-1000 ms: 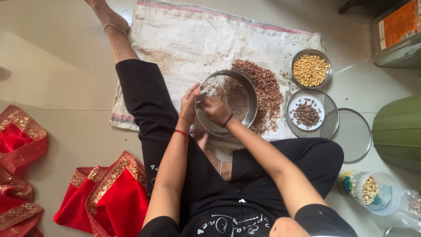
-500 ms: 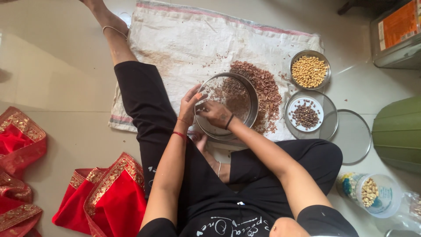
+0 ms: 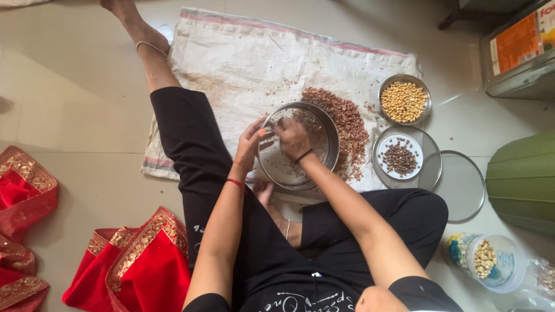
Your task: The person sits on the floor and sorts legumes using a metal sieve. They shake the sieve to separate smaller debris from the beans, then add peanuts from a plastic bag into the sieve and continue sifting them.
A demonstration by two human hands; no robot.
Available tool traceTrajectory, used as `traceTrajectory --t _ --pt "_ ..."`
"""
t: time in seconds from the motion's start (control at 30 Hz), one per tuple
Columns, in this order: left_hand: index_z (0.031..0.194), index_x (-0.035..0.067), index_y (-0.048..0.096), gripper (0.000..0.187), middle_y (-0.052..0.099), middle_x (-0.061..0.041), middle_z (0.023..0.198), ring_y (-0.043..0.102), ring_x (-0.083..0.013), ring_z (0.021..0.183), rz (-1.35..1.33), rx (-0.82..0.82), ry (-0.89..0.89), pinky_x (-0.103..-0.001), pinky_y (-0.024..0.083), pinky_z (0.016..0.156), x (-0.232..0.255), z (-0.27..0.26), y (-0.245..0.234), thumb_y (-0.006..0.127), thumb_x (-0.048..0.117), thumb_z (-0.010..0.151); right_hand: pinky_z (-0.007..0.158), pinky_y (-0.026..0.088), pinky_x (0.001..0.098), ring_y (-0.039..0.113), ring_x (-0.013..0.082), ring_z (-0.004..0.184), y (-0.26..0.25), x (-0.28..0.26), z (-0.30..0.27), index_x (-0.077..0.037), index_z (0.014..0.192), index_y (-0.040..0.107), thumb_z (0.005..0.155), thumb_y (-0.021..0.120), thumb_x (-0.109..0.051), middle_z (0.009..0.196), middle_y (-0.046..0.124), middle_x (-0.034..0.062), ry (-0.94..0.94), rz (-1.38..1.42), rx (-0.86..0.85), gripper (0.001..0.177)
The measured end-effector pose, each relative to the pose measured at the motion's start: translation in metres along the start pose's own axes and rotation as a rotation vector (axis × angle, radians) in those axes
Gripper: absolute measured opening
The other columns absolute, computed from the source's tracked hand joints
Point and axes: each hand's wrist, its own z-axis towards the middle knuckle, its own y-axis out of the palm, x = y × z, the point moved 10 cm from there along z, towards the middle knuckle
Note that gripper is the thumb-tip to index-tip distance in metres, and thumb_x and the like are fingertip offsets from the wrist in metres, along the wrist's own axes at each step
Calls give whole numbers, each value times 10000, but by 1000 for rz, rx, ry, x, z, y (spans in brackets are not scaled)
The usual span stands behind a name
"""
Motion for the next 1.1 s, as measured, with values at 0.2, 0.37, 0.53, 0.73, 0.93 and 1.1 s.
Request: traceTrajectory --t 0.2,0.37,0.53,0.73,0.93,1.1 --pt "1463 70 534 540 602 -122 1397 695 -282 1119 -2 44 -31 -414 602 919 0 -2 -4 655 220 958 937 534 424 609 282 1126 6 -70 -54 -220 1256 587 924 592 -161 1257 621 134 -701 49 -155 337" --pt "1481 55 552 551 598 -154 1407 654 -290 1140 63 52 -13 -420 589 896 3 1 -1 679 198 965 1125 491 446 548 224 1290 -13 -41 -17 -320 1416 540 991 559 -142 1356 594 43 -494 -24 -22 461" --pt "1461 52 537 571 588 -134 1418 673 -311 1165 65 45 5 -429 607 930 10 -9 3 684 117 913 1048 498 420 545 238 1266 6 30 6 -293 1486 533 1084 475 -63 1335 608 57 160 -27 -221 467" --pt "1471 19 517 612 569 -121 1450 670 -328 1179 4 -1 60 -435 590 972 13 -12 14 647 31 873 925 498 490 544 361 1184 -43 50 -25 -52 1147 664 802 576 -63 1246 623 193 612 -225 155 357" --pt "1516 -18 507 693 585 -143 1436 602 -296 1242 56 -23 184 -341 546 977 29 -20 3 617 -54 833 1062 531 426 616 296 1199 -9 -26 7 -68 1143 677 1023 504 -37 1227 656 133 224 57 -79 212" --pt "1517 -11 514 720 587 -123 1469 546 -270 1229 17 0 305 -286 489 869 60 -35 -3 613 -54 805 1129 496 417 583 278 1273 -46 -54 33 -83 1472 528 1047 493 -5 1392 613 123 -126 150 52 434"
